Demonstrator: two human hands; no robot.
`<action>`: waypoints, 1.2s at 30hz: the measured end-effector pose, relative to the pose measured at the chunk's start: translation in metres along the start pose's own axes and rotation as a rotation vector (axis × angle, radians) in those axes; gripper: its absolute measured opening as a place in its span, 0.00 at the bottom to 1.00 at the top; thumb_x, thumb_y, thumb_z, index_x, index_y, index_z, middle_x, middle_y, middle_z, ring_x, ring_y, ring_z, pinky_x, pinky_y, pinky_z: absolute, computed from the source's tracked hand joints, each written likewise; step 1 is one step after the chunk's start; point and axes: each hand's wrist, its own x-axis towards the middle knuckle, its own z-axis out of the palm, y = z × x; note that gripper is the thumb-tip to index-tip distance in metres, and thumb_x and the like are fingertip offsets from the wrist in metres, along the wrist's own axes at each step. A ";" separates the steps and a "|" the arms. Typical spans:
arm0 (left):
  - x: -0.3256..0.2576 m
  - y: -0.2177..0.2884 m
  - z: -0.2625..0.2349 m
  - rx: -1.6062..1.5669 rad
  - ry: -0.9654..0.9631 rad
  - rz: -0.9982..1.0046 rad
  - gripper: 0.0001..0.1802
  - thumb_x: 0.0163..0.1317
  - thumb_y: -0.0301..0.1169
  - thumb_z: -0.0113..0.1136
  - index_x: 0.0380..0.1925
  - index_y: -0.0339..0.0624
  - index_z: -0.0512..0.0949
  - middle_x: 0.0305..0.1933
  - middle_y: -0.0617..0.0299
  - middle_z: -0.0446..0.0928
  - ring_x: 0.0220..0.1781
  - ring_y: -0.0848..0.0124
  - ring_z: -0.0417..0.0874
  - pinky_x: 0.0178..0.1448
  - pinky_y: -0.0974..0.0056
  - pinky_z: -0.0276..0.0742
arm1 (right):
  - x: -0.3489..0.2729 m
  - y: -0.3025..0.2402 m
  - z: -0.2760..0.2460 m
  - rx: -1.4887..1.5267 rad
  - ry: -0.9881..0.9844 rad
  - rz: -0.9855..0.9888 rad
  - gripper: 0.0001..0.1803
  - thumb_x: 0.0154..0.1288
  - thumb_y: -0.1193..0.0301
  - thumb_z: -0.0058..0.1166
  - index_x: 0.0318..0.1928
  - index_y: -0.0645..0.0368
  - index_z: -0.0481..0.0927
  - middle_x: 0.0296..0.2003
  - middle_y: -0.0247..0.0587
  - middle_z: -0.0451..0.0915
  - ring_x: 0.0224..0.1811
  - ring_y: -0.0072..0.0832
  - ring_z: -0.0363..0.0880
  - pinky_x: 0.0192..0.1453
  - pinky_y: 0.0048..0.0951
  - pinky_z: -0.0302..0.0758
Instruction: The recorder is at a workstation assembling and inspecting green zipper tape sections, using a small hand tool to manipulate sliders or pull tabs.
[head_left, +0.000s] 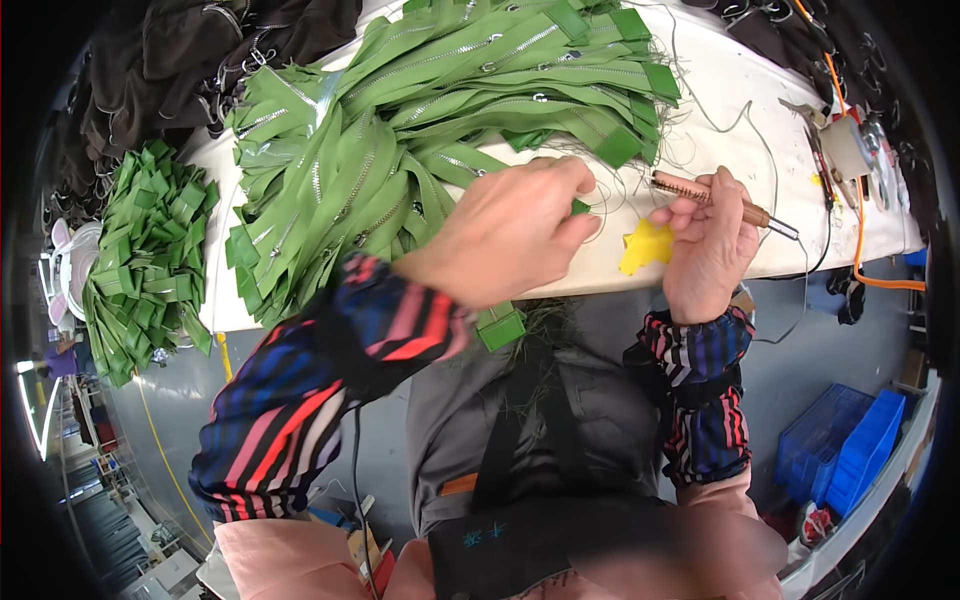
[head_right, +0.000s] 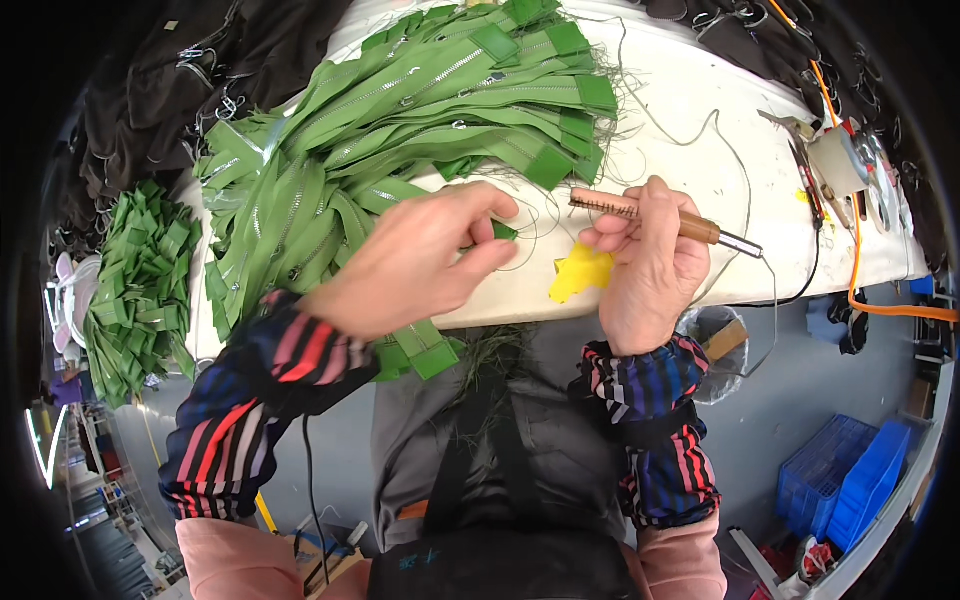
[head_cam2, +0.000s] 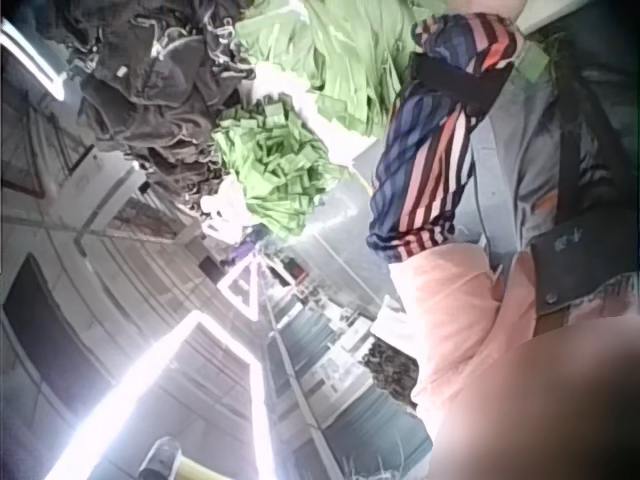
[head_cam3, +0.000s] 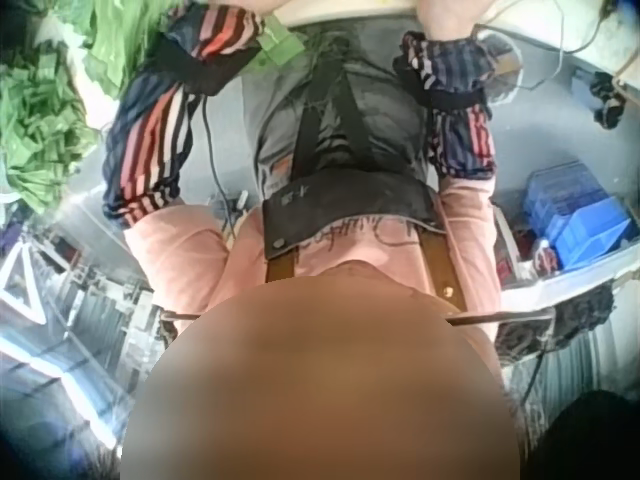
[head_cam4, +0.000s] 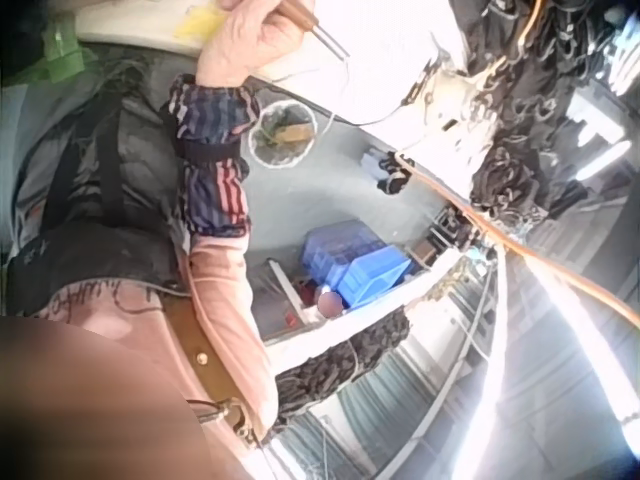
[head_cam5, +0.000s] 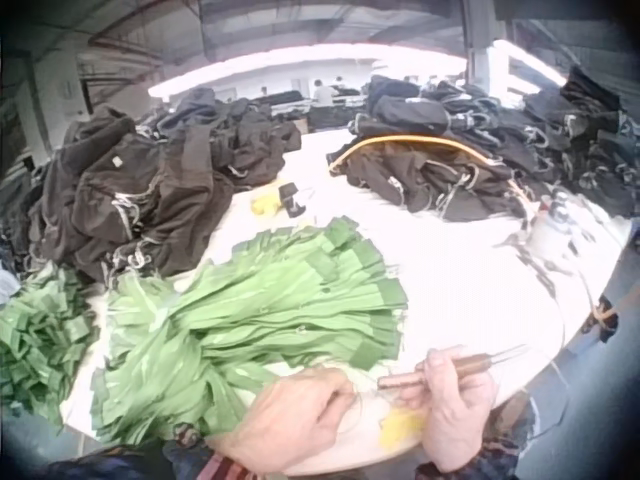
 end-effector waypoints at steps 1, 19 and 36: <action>0.008 -0.003 0.008 0.100 0.086 0.059 0.12 0.54 0.27 0.53 0.39 0.36 0.71 0.34 0.53 0.76 0.36 0.60 0.78 0.40 0.61 0.71 | 0.001 -0.002 -0.001 0.014 0.016 -0.007 0.10 0.64 0.69 0.46 0.28 0.61 0.71 0.21 0.36 0.73 0.17 0.17 0.71 0.23 0.22 0.75; 0.021 -0.027 0.013 -0.231 0.236 0.059 0.07 0.54 0.30 0.52 0.24 0.37 0.73 0.17 0.53 0.73 0.20 0.58 0.74 0.27 0.60 0.68 | 0.000 0.000 0.009 -0.417 -0.191 0.052 0.08 0.59 0.72 0.54 0.27 0.62 0.73 0.18 0.30 0.73 0.18 0.12 0.70 0.22 0.12 0.65; 0.022 -0.025 0.013 -0.186 0.246 0.050 0.07 0.54 0.30 0.52 0.23 0.37 0.73 0.20 0.53 0.76 0.24 0.55 0.77 0.31 0.58 0.71 | -0.001 0.000 0.010 -0.459 -0.223 0.044 0.08 0.58 0.72 0.55 0.27 0.62 0.74 0.18 0.30 0.73 0.18 0.13 0.70 0.22 0.13 0.66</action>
